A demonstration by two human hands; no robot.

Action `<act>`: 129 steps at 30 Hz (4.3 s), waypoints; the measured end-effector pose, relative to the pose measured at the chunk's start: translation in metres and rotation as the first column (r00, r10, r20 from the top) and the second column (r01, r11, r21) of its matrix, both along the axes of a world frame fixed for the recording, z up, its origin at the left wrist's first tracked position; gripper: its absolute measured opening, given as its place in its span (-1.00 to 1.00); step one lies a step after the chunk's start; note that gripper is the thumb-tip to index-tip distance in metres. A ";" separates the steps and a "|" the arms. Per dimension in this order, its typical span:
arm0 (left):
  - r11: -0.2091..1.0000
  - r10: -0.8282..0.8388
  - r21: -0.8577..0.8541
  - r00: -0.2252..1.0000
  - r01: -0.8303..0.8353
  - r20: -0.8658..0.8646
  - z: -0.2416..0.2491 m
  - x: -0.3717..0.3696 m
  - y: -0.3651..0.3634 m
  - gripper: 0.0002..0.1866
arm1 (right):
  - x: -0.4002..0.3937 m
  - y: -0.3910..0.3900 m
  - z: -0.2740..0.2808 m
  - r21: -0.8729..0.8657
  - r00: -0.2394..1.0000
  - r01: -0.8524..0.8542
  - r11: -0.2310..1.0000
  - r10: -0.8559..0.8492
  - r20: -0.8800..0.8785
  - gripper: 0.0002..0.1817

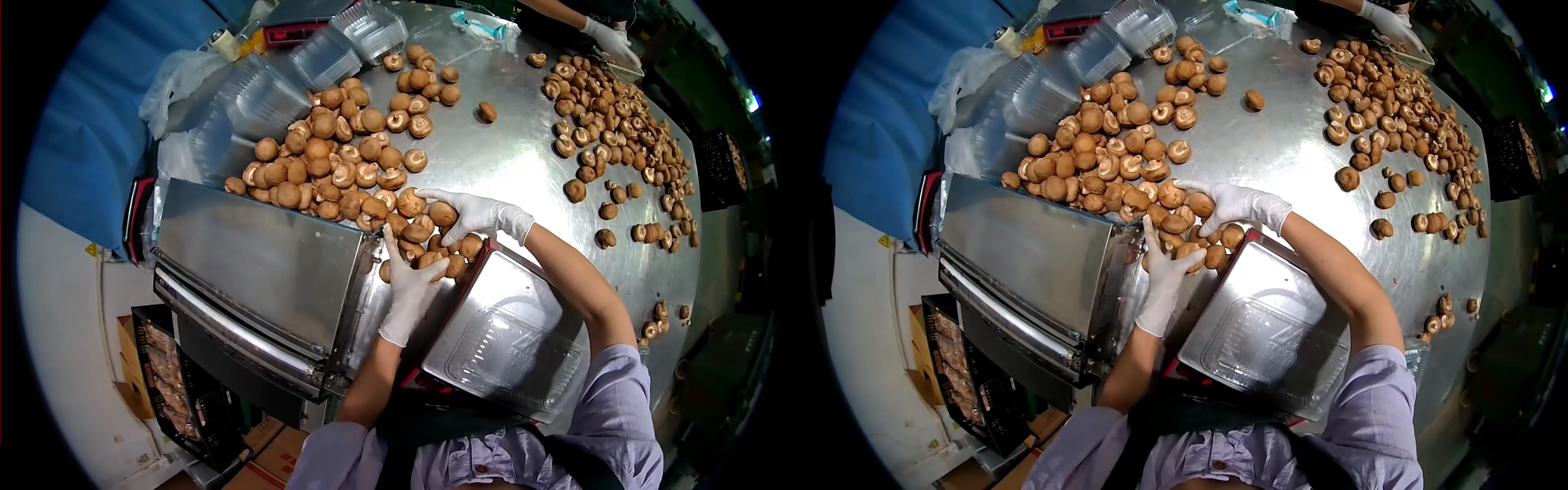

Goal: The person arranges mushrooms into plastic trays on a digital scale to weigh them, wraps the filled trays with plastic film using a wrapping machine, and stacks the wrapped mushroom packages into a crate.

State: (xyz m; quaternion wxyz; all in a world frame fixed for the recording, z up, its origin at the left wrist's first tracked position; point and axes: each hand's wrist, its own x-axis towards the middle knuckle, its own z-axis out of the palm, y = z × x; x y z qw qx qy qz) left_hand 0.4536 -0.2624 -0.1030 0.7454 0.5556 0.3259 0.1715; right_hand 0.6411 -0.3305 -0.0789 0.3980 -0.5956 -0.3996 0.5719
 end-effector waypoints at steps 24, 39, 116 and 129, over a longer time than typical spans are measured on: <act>0.961 -0.211 -0.110 0.933 0.252 0.292 0.048 0.025 0.012 0.13 | -0.003 -0.031 0.055 0.102 0.915 0.264 0.959 -0.283 0.287 -0.09; 0.463 -0.841 0.579 0.538 0.671 0.050 0.110 -0.038 -0.090 -0.08 | -0.189 -0.214 0.134 0.292 0.499 0.637 0.714 -0.670 0.550 -0.28; -0.190 -0.485 0.713 0.567 0.675 -0.666 -0.024 0.032 0.018 -0.24 | -0.423 -0.465 0.008 -0.421 0.303 0.906 -0.040 -0.633 0.713 -0.39; -0.037 -0.463 0.724 0.630 0.689 -0.624 -0.002 0.030 0.010 -0.45 | -0.342 -0.369 0.117 -0.125 0.296 0.953 0.275 -0.763 0.575 -0.46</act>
